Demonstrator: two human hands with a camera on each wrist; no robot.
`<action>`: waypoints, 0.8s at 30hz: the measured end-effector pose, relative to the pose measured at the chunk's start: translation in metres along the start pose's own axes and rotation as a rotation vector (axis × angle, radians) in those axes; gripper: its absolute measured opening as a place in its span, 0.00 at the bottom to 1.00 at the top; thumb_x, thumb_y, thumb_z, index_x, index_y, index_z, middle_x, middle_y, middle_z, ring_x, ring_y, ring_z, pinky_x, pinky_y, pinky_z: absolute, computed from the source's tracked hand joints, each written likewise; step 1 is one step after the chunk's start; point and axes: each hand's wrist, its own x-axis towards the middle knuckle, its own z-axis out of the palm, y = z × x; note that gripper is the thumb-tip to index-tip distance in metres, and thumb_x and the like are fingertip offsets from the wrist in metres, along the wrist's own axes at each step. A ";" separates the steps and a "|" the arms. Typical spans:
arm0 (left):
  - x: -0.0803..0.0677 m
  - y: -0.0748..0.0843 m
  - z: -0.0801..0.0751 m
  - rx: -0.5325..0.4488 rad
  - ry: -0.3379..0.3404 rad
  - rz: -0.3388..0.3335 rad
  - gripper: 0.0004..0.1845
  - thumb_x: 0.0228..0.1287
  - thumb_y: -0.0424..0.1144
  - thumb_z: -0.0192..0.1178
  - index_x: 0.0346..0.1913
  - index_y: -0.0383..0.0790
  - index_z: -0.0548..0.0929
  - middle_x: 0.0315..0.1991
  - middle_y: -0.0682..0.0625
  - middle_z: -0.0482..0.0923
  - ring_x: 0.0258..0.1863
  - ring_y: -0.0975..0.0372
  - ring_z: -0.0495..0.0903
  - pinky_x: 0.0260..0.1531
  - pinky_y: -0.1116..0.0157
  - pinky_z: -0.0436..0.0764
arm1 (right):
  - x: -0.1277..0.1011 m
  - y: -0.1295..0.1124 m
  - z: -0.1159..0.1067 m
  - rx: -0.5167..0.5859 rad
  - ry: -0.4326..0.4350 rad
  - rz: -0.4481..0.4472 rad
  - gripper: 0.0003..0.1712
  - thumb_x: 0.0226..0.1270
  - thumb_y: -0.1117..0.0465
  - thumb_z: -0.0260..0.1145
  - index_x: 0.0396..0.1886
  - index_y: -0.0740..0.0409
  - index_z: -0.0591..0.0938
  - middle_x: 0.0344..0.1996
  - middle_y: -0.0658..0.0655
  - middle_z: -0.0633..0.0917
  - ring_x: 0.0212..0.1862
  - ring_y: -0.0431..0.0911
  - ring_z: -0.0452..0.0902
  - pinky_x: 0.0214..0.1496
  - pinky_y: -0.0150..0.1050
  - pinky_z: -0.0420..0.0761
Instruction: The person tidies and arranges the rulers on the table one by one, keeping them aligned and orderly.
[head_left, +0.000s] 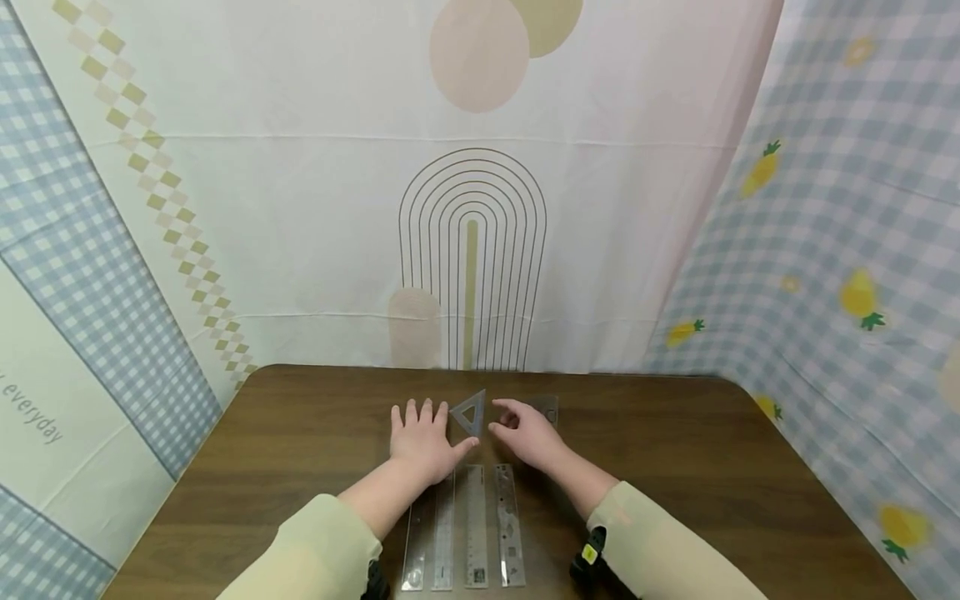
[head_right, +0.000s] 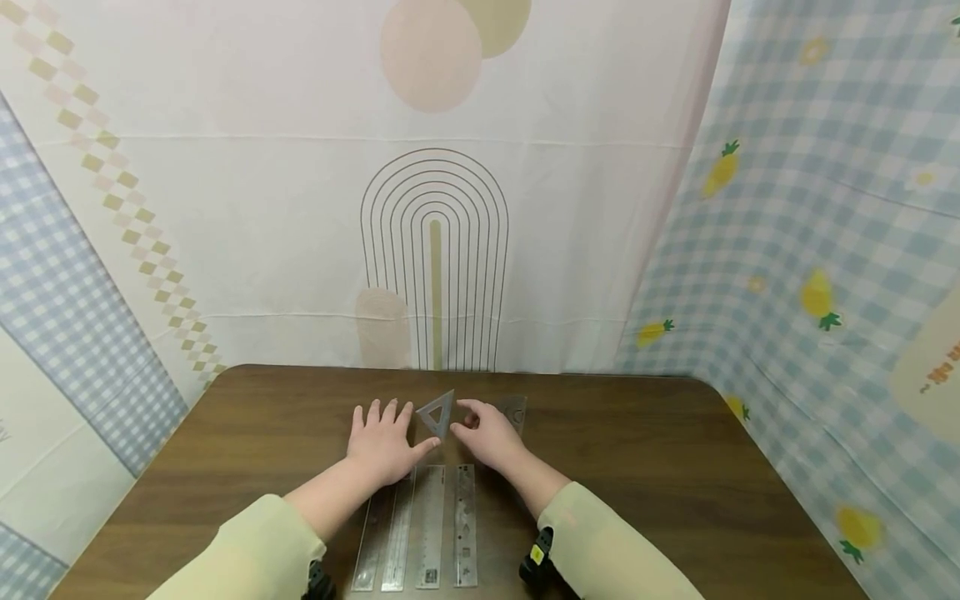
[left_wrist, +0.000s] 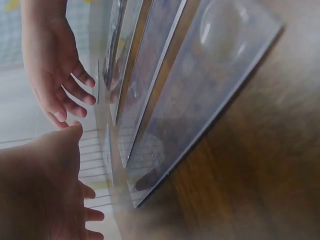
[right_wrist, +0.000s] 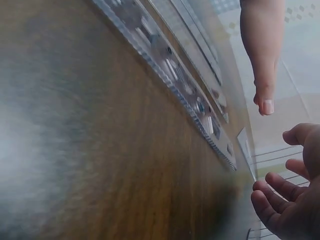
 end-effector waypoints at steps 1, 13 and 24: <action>0.002 0.000 0.000 0.004 -0.005 -0.007 0.50 0.63 0.78 0.40 0.77 0.45 0.61 0.76 0.40 0.57 0.75 0.41 0.51 0.71 0.39 0.43 | 0.002 0.000 0.001 -0.002 -0.001 0.002 0.26 0.70 0.56 0.66 0.66 0.58 0.77 0.41 0.53 0.82 0.44 0.47 0.77 0.45 0.48 0.78; 0.016 0.003 0.003 0.078 -0.097 -0.025 0.52 0.61 0.80 0.38 0.77 0.46 0.61 0.76 0.41 0.55 0.76 0.41 0.49 0.71 0.39 0.42 | 0.031 0.007 0.011 -0.103 0.022 0.045 0.28 0.70 0.52 0.65 0.67 0.56 0.75 0.57 0.60 0.78 0.58 0.55 0.76 0.58 0.54 0.76; 0.024 0.005 0.007 0.106 -0.112 -0.026 0.52 0.61 0.80 0.39 0.77 0.47 0.61 0.77 0.40 0.55 0.76 0.41 0.47 0.71 0.39 0.40 | 0.052 0.008 0.017 -0.284 0.025 0.085 0.31 0.68 0.47 0.66 0.67 0.55 0.76 0.65 0.64 0.72 0.67 0.62 0.65 0.64 0.61 0.65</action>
